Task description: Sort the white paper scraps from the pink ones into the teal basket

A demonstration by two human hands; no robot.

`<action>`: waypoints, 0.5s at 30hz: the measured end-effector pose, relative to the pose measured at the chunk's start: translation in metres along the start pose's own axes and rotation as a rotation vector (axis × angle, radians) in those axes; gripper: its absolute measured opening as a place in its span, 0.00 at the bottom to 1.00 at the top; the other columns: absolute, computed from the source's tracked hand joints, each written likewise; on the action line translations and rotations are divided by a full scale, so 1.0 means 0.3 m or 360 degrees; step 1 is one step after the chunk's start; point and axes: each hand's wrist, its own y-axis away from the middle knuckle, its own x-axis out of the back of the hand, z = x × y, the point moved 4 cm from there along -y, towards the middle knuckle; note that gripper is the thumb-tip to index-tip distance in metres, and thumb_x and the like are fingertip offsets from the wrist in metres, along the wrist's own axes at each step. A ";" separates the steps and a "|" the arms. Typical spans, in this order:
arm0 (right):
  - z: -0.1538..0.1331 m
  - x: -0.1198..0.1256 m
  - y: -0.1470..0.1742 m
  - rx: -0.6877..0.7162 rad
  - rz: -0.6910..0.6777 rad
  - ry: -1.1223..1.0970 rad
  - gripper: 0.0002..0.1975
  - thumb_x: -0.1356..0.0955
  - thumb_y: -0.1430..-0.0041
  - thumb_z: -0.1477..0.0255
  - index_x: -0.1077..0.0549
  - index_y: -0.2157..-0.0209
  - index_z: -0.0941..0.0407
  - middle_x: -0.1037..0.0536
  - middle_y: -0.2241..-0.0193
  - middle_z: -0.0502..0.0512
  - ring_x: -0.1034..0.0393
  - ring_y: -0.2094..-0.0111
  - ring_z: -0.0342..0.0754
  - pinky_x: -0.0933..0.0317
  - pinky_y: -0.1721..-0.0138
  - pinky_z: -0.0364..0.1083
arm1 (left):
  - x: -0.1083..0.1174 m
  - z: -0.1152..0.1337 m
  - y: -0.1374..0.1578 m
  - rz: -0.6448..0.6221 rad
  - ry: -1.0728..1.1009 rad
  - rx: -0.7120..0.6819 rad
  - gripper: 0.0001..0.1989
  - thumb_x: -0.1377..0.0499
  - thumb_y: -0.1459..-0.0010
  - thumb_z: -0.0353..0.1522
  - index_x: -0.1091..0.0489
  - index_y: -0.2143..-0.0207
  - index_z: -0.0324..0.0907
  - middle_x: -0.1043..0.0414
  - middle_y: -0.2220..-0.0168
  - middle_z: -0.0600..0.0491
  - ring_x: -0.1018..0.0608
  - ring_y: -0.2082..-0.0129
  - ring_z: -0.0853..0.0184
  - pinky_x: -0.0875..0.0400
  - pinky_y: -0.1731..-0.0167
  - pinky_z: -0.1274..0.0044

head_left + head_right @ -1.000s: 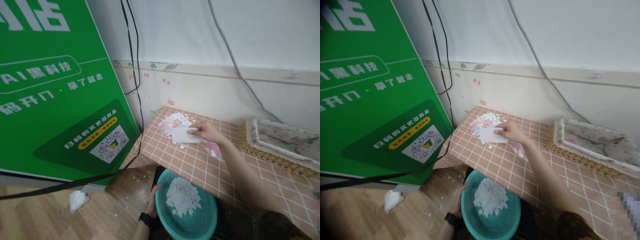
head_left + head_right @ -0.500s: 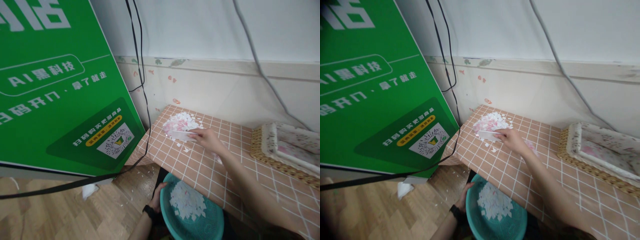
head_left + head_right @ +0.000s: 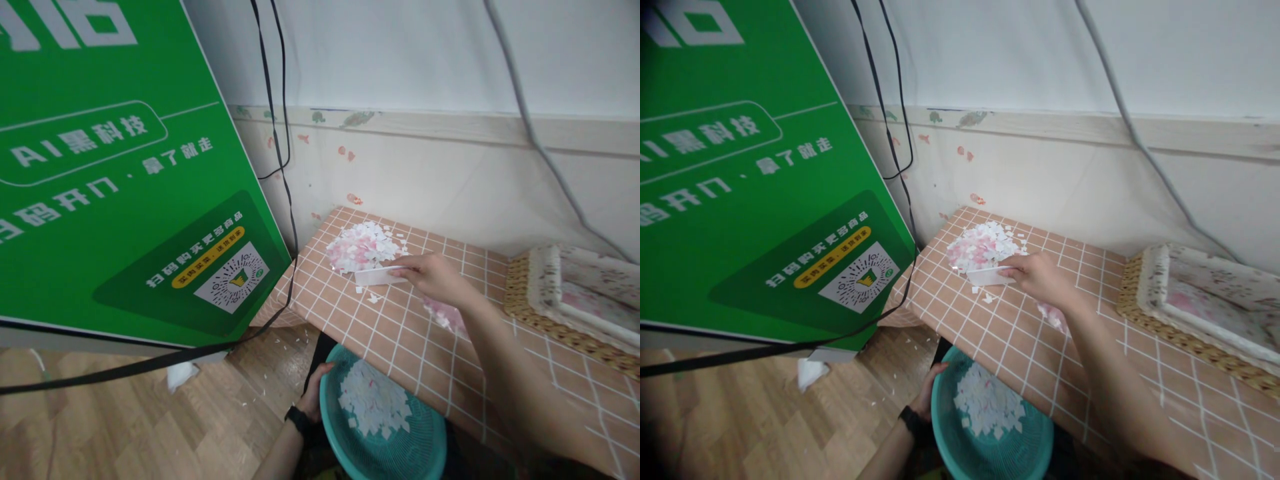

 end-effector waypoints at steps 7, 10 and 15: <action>0.007 0.005 -0.004 -0.0056 0.0047 -0.0015 0.12 0.37 0.41 0.66 0.23 0.62 0.51 0.20 0.66 0.50 0.27 0.66 0.47 0.37 0.67 0.46 | 0.029 -0.049 -0.029 -0.0061 0.0213 0.0140 0.23 0.42 0.54 0.45 0.27 0.62 0.37 0.23 0.71 0.47 0.25 0.65 0.55 0.36 0.60 0.64; 0.013 0.015 0.006 -0.0056 -0.0060 -0.0049 0.11 0.37 0.42 0.67 0.23 0.62 0.51 0.20 0.66 0.50 0.27 0.67 0.47 0.36 0.67 0.45 | 0.048 -0.064 -0.037 -0.0034 0.0247 0.0173 0.21 0.43 0.53 0.45 0.26 0.63 0.38 0.23 0.71 0.47 0.25 0.65 0.55 0.35 0.61 0.65; 0.010 0.037 0.013 -0.0077 -0.0112 -0.0200 0.12 0.36 0.43 0.65 0.23 0.62 0.51 0.21 0.63 0.50 0.27 0.65 0.47 0.36 0.65 0.46 | 0.069 -0.079 -0.052 -0.0013 0.0299 0.0166 0.18 0.44 0.51 0.44 0.26 0.69 0.37 0.24 0.74 0.47 0.24 0.66 0.56 0.34 0.62 0.65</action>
